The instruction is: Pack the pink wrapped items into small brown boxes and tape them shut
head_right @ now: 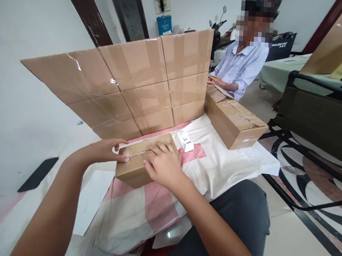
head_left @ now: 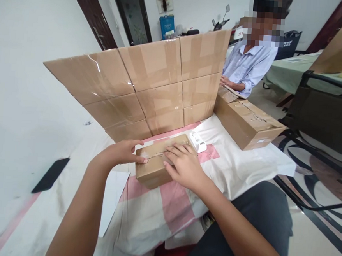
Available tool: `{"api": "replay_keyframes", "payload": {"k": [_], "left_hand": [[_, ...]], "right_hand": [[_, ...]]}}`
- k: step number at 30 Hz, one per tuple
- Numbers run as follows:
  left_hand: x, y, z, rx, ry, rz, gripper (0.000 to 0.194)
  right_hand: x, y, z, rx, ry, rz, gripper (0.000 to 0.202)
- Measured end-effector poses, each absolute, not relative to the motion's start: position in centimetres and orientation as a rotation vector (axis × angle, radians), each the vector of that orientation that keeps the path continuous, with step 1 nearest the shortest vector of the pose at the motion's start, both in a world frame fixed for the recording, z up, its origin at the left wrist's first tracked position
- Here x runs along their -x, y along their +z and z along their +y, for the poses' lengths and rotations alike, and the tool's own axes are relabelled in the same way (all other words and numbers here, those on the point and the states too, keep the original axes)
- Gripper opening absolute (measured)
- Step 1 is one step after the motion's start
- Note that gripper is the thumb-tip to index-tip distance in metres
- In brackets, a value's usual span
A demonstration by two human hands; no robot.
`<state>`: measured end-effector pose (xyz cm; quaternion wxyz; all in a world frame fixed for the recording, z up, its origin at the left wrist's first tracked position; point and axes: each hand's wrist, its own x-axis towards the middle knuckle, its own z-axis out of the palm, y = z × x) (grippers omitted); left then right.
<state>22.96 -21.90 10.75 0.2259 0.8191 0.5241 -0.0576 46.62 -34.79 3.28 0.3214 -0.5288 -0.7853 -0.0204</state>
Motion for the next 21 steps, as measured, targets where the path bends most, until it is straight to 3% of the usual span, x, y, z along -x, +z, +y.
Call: {"api": "replay_keyframes", "payload": {"k": [3, 5, 9, 13, 21], "left_hand": [[-22.4, 9.9, -21.4, -2.146, -0.113, 1.197, 0.056], [-22.2, 9.3, -21.7, -2.082, -0.005, 1.090, 0.050], [-21.9, 8.3, -23.1, -2.007, 0.153, 1.093, 0.049], [-21.6, 7.2, -24.2, -1.975, 0.246, 1.055, 0.050], [-21.3, 6.3, -26.4, -1.982, 0.356, 1.093, 0.046]], "right_hand": [[-48.5, 4.7, -35.2, 1.343, 0.035, -2.132, 0.023], [-50.4, 5.3, -35.1, 1.401, 0.039, -2.102, 0.028], [-54.4, 4.4, -34.0, 1.484, 0.318, -1.956, 0.077], [-56.1, 3.4, -33.0, 1.362, 0.712, -1.969, 0.091], [-50.9, 7.2, -31.9, 1.398, 0.264, -2.593, 0.112]]}}
